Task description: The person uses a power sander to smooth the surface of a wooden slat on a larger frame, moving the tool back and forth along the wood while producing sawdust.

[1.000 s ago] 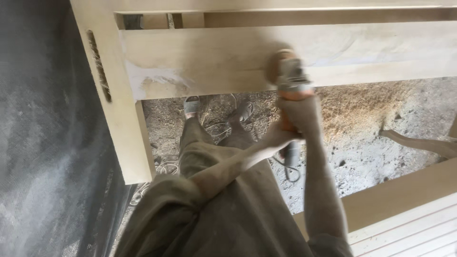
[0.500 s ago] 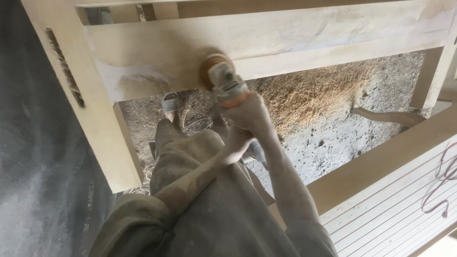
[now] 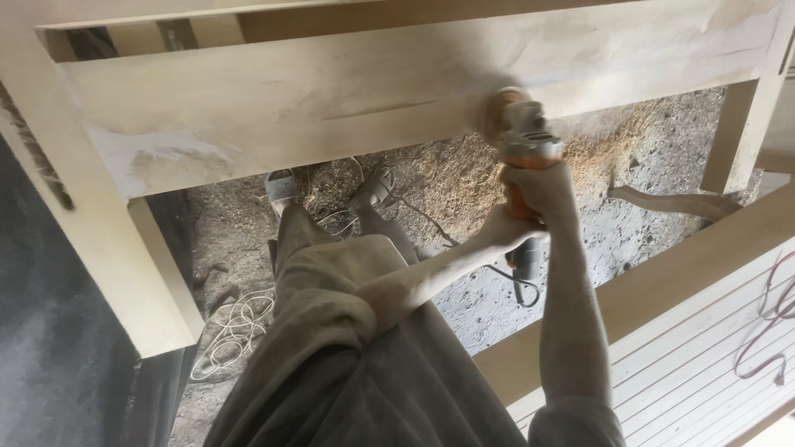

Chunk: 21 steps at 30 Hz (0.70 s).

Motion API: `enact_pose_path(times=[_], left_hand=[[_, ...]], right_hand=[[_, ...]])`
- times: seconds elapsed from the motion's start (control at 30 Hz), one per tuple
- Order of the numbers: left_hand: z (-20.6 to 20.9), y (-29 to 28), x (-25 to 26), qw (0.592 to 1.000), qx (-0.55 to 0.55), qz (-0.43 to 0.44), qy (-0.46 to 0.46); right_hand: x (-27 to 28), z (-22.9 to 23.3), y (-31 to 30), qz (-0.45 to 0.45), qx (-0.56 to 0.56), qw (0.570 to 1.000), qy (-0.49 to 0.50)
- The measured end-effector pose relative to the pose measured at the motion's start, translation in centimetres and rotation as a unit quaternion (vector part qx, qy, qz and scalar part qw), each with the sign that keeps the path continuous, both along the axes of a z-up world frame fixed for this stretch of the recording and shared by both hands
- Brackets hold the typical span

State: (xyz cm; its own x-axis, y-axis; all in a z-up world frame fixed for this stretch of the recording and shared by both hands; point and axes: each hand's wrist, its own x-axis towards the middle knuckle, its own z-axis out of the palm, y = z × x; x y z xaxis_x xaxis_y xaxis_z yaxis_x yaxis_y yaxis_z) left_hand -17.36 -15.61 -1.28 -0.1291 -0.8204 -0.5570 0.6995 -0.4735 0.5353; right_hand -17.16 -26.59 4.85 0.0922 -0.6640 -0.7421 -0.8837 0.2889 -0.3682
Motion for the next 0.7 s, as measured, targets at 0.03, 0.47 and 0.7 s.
enact_pose_path(times=[0.03,0.47,0.7], left_hand=[[-0.3,-1.4,-0.7,0.999,0.024,-0.016,0.019],[0.4,0.9,5.5,0.996,0.08,-0.006,-0.027],[0.1,13.5,11.7,0.992,0.07,0.103,-0.018]], right_hand=[[-1.1,-0.2,-1.4,-0.018,0.0,0.999,-0.032],[5.0,1.4,1.2,-0.007,-0.044,0.996,-0.08],[15.0,2.2,13.7,0.123,0.001,0.992,0.006]])
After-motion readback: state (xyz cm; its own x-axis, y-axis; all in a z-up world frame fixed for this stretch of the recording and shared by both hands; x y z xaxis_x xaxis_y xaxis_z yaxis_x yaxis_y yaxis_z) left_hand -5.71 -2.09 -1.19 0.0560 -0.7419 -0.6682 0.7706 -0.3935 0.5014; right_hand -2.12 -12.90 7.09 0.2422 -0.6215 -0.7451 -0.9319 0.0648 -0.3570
